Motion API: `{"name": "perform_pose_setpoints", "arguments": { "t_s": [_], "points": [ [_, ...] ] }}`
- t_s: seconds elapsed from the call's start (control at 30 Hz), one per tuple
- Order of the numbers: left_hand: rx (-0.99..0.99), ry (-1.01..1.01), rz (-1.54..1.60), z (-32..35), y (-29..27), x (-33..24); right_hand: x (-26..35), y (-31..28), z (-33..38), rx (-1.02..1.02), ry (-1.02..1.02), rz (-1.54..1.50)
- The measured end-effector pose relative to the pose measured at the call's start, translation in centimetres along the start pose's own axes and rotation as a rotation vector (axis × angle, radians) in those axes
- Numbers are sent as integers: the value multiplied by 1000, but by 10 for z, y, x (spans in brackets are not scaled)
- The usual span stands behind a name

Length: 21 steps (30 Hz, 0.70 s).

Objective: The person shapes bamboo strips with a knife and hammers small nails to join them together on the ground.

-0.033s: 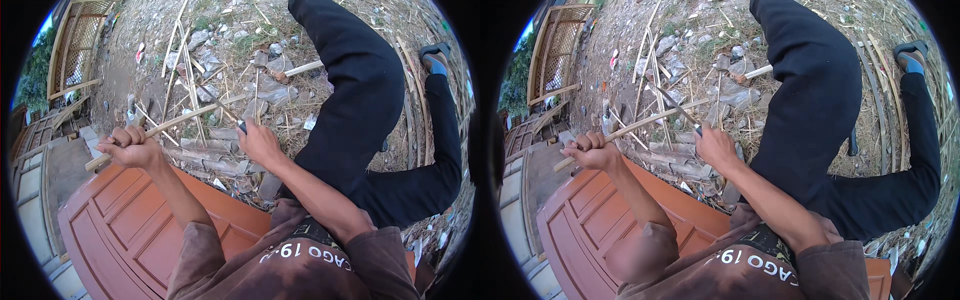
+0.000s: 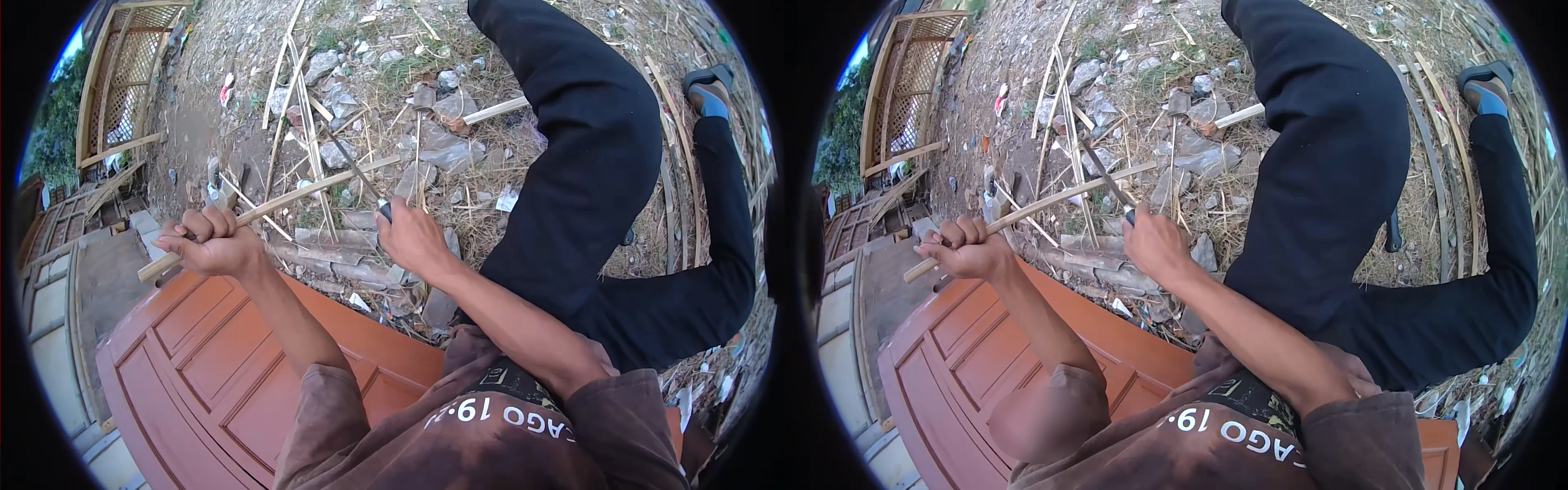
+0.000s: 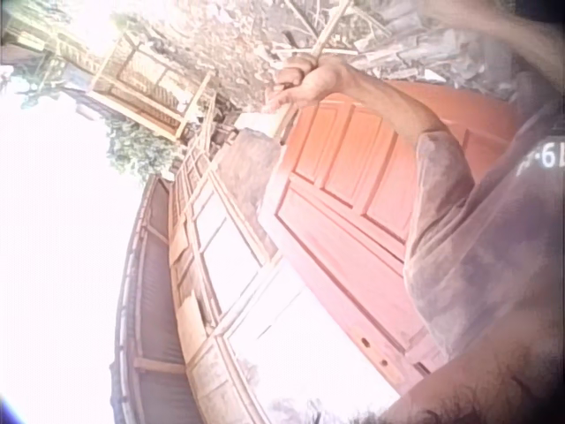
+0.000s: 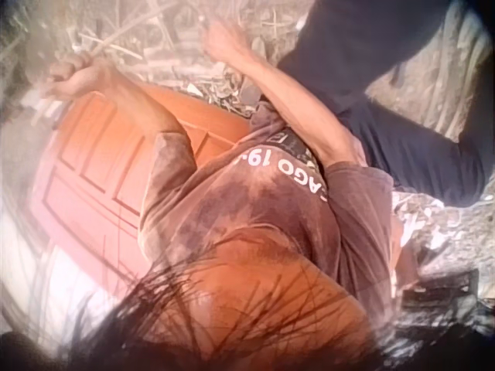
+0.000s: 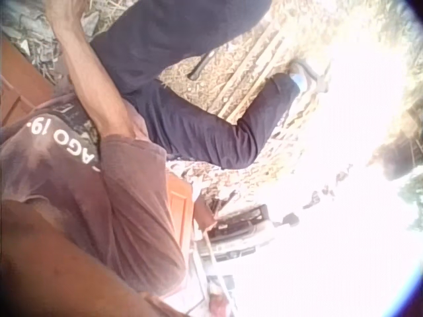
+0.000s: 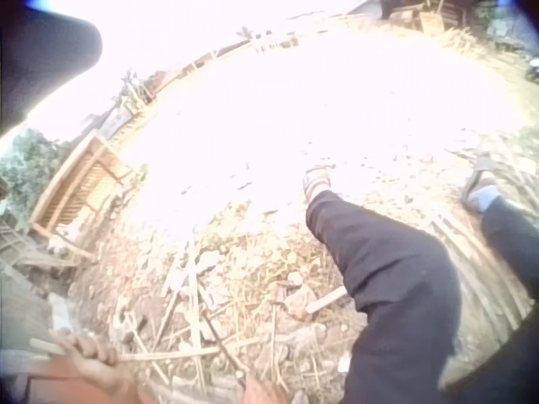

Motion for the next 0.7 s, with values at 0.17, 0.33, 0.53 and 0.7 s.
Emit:
{"name": "perform_pose_setpoints", "arguments": {
  "t_s": [0.17, 0.33, 0.53, 0.7],
  "points": [
    [52, -15, 51, -16, 5, 7, 45, 14, 11, 22, -135, -49],
    [99, -12, 52, -24, 10, 17, -16, 27, -8, 21, 129, 6],
    [144, -47, 30, -21, 31, 22, -25, 23, 2, -6, 99, -30],
    [164, -22, 48, -24, 19, 17, 14, 27, 9, 33, -14, -46]
  ]
}}
Point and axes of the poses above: each hand's wrist, its own z-axis away from the middle knuckle, its own y-axis out of the palm, x = y × z, the point moved 8 cm from there along -z, towards the middle knuckle, and after that the axes turned 4 degrees about -x, right-handed, at the moved point
